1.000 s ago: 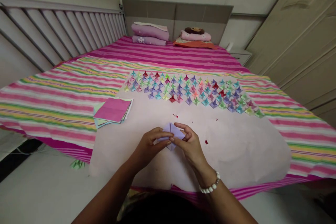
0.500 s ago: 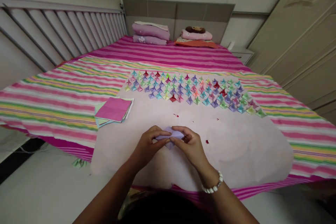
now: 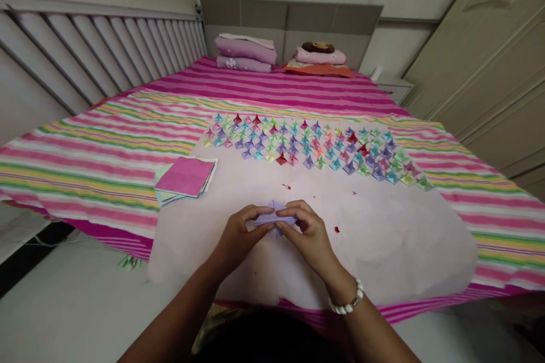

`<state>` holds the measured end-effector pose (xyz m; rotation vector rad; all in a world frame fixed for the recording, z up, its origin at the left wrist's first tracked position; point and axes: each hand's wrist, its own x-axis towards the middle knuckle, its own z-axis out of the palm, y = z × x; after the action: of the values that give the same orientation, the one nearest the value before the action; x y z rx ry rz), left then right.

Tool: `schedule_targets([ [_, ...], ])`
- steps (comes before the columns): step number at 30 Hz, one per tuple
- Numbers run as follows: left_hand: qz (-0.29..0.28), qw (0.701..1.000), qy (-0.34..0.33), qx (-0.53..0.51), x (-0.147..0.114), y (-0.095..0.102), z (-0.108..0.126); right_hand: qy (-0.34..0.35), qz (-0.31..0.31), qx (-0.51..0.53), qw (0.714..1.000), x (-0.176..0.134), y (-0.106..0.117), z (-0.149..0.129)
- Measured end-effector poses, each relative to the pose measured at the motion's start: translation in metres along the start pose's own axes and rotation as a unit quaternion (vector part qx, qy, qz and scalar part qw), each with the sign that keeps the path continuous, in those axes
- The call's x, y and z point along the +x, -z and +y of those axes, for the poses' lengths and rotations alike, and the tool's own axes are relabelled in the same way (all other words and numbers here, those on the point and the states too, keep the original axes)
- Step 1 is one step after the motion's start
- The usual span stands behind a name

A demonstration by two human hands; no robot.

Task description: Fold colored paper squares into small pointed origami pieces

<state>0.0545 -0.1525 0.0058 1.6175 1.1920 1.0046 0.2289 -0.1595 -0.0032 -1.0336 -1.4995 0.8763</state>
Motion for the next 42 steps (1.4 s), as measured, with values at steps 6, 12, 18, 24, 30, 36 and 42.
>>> schedule_targets([
  [6,0.016,0.999,-0.041,0.03,0.0002,-0.0019,-0.0006,-0.072,-0.017,0.037,0.997,-0.0018,0.0004,-0.0002],
  [12,0.033,0.999,-0.039,0.013,-0.0009,-0.003,-0.0021,-0.051,-0.014,0.025,0.998,-0.0009,0.0004,-0.003],
  [18,0.034,0.998,-0.043,0.016,-0.0006,-0.0022,0.0014,-0.019,-0.004,0.011,1.0,0.0007,0.0016,-0.0042],
  [24,0.023,0.998,-0.055,0.013,-0.0007,-0.0033,-0.0027,-0.035,-0.016,0.031,0.999,0.002,0.0033,-0.007],
  [30,0.029,0.999,-0.04,0.004,0.0001,-0.0037,-0.0021,-0.036,-0.036,0.041,0.998,0.0018,0.0035,-0.0076],
  [36,-0.008,1.0,-0.008,-0.014,0.0017,-0.0043,-0.0012,-0.038,-0.03,0.033,0.998,0.0011,0.0037,-0.0073],
  [42,-0.019,1.0,-0.006,-0.001,0.0014,-0.0045,0.0022,-0.046,-0.004,0.041,0.998,0.0015,0.0034,-0.0056],
])
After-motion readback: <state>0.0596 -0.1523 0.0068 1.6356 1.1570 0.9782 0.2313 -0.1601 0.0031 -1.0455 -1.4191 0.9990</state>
